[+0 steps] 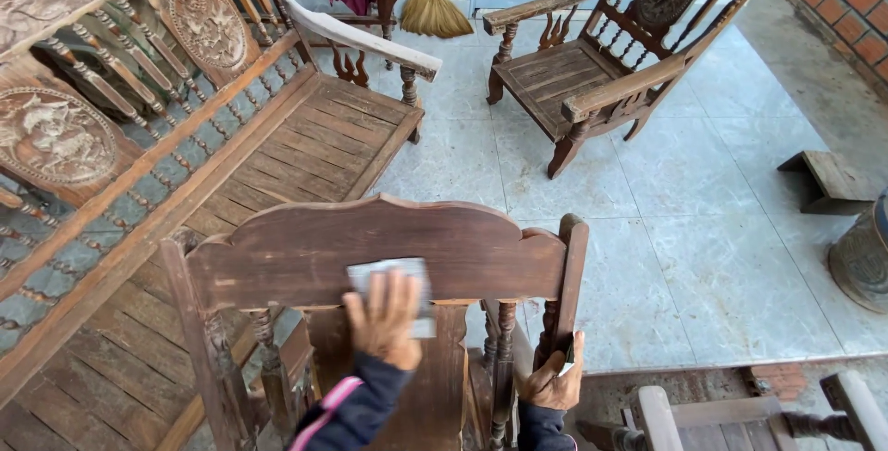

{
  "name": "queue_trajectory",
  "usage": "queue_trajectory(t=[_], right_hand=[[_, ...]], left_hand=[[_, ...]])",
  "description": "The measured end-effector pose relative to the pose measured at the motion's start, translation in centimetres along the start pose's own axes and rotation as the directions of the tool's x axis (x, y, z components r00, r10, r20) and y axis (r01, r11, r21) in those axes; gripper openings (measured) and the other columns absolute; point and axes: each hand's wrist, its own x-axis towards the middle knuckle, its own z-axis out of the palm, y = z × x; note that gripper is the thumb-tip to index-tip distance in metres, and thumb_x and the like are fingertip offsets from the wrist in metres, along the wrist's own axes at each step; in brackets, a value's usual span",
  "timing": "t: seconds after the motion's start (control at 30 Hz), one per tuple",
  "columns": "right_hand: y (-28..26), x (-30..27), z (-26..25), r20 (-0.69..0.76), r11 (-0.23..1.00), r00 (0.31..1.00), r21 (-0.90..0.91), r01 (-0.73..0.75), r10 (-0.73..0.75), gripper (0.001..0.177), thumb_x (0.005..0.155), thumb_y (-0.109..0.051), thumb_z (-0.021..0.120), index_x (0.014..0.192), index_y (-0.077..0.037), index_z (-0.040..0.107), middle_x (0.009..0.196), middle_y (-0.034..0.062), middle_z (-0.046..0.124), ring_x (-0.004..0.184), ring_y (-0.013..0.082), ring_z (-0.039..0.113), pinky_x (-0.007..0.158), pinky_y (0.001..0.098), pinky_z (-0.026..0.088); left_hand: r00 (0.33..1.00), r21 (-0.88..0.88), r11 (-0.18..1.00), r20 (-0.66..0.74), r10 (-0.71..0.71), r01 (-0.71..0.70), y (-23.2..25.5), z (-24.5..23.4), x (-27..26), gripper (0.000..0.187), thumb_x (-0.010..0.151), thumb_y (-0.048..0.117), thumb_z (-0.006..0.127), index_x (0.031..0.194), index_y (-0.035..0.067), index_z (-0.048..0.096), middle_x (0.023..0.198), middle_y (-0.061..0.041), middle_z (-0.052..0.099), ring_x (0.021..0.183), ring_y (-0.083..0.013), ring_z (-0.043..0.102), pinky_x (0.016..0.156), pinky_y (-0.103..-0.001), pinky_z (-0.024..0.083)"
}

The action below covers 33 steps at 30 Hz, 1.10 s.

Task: Sanding and wiping down an ornate wooden rocking chair to prepare for refinishing.

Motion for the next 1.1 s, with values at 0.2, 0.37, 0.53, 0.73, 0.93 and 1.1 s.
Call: queue_trajectory(t=[0.2, 0.37, 0.53, 0.73, 0.93, 1.1], right_hand=[[-0.6, 0.2, -0.1, -0.019, 0.998, 0.998, 0.002, 0.066, -0.066, 0.054, 0.113, -0.034, 0.037, 0.149, 0.005, 0.050, 0.144, 0.0275, 0.059, 0.128, 0.0434, 0.060, 0.105, 0.0457, 0.050], [-0.3, 0.5, 0.3, -0.013, 1.000, 1.000, 0.028, -0.002, 0.002, 0.054, 0.111, -0.032, 0.038, 0.148, 0.004, 0.052, 0.141, 0.0273, 0.061, 0.125, 0.0424, 0.062, 0.100, 0.0449, 0.051], [1.3, -0.1, 1.1, -0.046, 0.992, 0.997, -0.109, 0.060, -0.065, 0.053, 0.113, -0.033, 0.039, 0.150, 0.003, 0.052, 0.140, 0.0266, 0.064, 0.122, 0.0425, 0.064, 0.099, 0.0450, 0.053], [-0.1, -0.3, 1.6, 0.054, 0.892, 0.975, 0.396, -0.220, 0.217, 0.064, 0.111, -0.042, 0.038, 0.153, 0.006, 0.045, 0.103, 0.0172, 0.073, 0.086, 0.0238, 0.071, 0.074, 0.0330, 0.057], [-1.0, -0.3, 0.5, 0.049, 0.953, 0.978, 0.218, -0.209, 0.203, 0.064, 0.109, -0.041, 0.038, 0.153, 0.005, 0.046, 0.105, 0.0188, 0.074, 0.087, 0.0276, 0.073, 0.077, 0.0359, 0.057], [0.3, -0.3, 1.0, -0.083, 0.997, 0.996, -0.068, 0.030, -0.035, 0.053, 0.116, -0.035, 0.038, 0.150, 0.003, 0.053, 0.138, 0.0274, 0.065, 0.120, 0.0421, 0.066, 0.099, 0.0445, 0.054]], left_hand=[[0.900, -0.028, 0.945, 0.298, 0.319, -0.325, 9.1, 7.3, 2.0, 0.073, 0.099, 0.003, 0.035, 0.167, 0.020, 0.019, 0.173, -0.009, 0.008, 0.160, -0.0283, 0.008, 0.127, -0.053, 0.000], [0.912, -0.521, 0.827, 0.198, 0.359, -0.213, 1.1, 0.9, 1.3, 0.071, 0.103, 0.019, 0.051, 0.164, 0.018, 0.016, 0.170, -0.009, 0.009, 0.157, -0.0295, 0.011, 0.123, -0.061, 0.003], [0.994, 0.004, 0.994, -0.039, -0.106, 0.106, -5.3, -6.6, 6.2, 0.081, 0.082, -0.001, 0.060, 0.157, 0.015, 0.032, 0.164, -0.018, 0.027, 0.152, -0.0346, 0.021, 0.118, -0.073, 0.006], [0.967, -0.113, 0.979, 0.175, 0.187, -0.169, 7.3, 2.8, 10.6, 0.086, 0.085, -0.006, 0.041, 0.165, 0.015, 0.017, 0.171, -0.014, 0.016, 0.158, -0.0362, 0.015, 0.125, -0.059, 0.009], [0.979, -0.289, 0.942, 0.055, 0.195, -0.171, 3.4, 3.7, 10.1, 0.077, 0.095, -0.007, 0.045, 0.165, 0.018, 0.027, 0.173, -0.012, 0.022, 0.161, -0.0312, 0.021, 0.128, -0.063, 0.016], [0.997, 0.009, 1.000, -0.072, -0.018, 0.018, -0.3, -1.9, 10.3, 0.079, 0.084, -0.002, 0.051, 0.159, 0.016, 0.033, 0.167, -0.012, 0.027, 0.155, -0.0337, 0.024, 0.118, -0.073, 0.015]])
